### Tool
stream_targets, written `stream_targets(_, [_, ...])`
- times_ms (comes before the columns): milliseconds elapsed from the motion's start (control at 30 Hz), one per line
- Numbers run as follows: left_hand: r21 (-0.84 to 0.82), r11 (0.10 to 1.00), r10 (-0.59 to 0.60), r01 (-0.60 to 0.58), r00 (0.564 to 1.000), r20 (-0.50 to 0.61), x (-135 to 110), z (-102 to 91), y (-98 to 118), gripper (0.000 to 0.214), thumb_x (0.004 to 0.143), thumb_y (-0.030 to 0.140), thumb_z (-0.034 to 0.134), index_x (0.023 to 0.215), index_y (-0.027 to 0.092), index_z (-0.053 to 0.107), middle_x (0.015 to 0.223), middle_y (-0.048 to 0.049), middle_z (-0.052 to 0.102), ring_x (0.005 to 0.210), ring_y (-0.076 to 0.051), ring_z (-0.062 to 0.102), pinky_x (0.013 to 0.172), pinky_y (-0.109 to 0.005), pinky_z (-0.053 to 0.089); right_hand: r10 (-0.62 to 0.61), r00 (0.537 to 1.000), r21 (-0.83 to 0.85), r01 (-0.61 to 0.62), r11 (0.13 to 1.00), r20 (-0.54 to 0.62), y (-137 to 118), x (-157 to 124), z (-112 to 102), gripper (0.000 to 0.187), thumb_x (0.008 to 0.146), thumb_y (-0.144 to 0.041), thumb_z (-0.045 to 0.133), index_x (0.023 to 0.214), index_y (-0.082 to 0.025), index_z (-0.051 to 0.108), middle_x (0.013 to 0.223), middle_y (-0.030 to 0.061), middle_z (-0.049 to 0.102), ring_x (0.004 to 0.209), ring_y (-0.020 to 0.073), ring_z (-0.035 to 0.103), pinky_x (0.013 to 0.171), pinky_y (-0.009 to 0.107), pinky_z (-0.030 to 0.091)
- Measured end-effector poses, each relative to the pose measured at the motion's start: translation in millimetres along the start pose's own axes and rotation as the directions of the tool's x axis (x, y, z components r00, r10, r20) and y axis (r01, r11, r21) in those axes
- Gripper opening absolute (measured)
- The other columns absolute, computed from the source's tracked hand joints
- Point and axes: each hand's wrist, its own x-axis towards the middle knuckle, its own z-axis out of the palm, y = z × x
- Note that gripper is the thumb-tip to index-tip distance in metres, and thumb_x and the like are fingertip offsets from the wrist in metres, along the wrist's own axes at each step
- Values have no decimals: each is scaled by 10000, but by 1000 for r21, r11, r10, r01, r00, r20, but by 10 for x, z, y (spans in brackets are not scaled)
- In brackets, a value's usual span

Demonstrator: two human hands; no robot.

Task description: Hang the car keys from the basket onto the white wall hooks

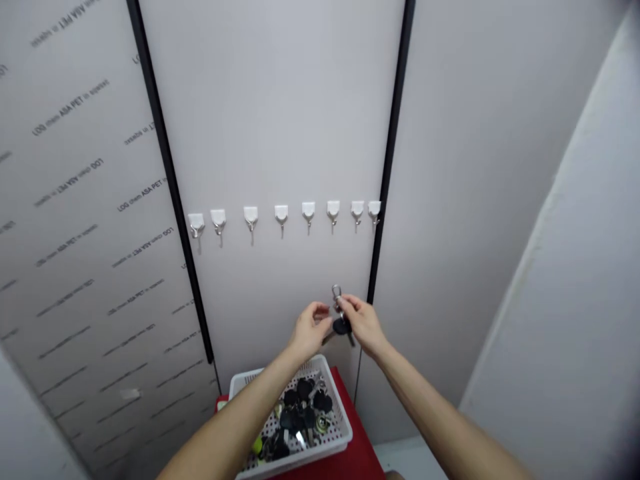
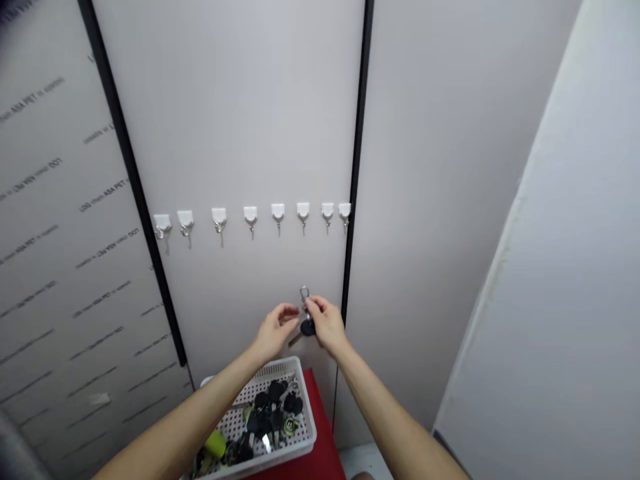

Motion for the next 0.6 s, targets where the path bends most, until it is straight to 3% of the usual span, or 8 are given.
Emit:
stream_targets(133, [-70, 990, 130, -125, 989, 68, 298, 211, 367, 217, 629, 95, 436, 842, 143, 439, 900, -55, 515, 786, -103, 491, 722, -245, 382, -91, 980, 167, 122, 978, -179, -362, 445, -226, 221, 589, -369, 461, 607, -151, 489, 528, -26, 452, 475, 65, 380, 455, 187, 301])
stream_targets(300, [-25, 959, 283, -282, 949, 136, 587, 455, 726, 298, 625, 98, 426, 916, 157, 446, 962, -43, 511, 898, -127, 452, 817, -276, 330, -84, 948, 335, 190, 923, -307, -625, 817, -467, 178, 557, -324, 495, 599, -153, 474, 508, -40, 439, 449, 45, 384, 448, 176, 320])
stream_targets(433, [52, 958, 269, -281, 948, 168, 687, 575, 812, 355, 629, 103, 408, 979, 152, 441, 981, -47, 514, 913, -142, 446, 830, -291, 319, -7, 947, 368, 132, 921, -323, -669, 930, -572, 137, 558, -282, 500, 554, -150, 463, 461, -47, 423, 409, 38, 371, 414, 172, 318])
stream_targets(600, [70, 962, 249, -263, 954, 165, 710, 624, 770, 381, 621, 105, 426, 996, 169, 447, 991, -38, 515, 922, -151, 444, 837, -294, 310, 27, 957, 326, 72, 943, -289, -635, 941, -585, 154, 561, -287, 502, 514, -149, 450, 433, -48, 433, 375, 35, 369, 393, 177, 321])
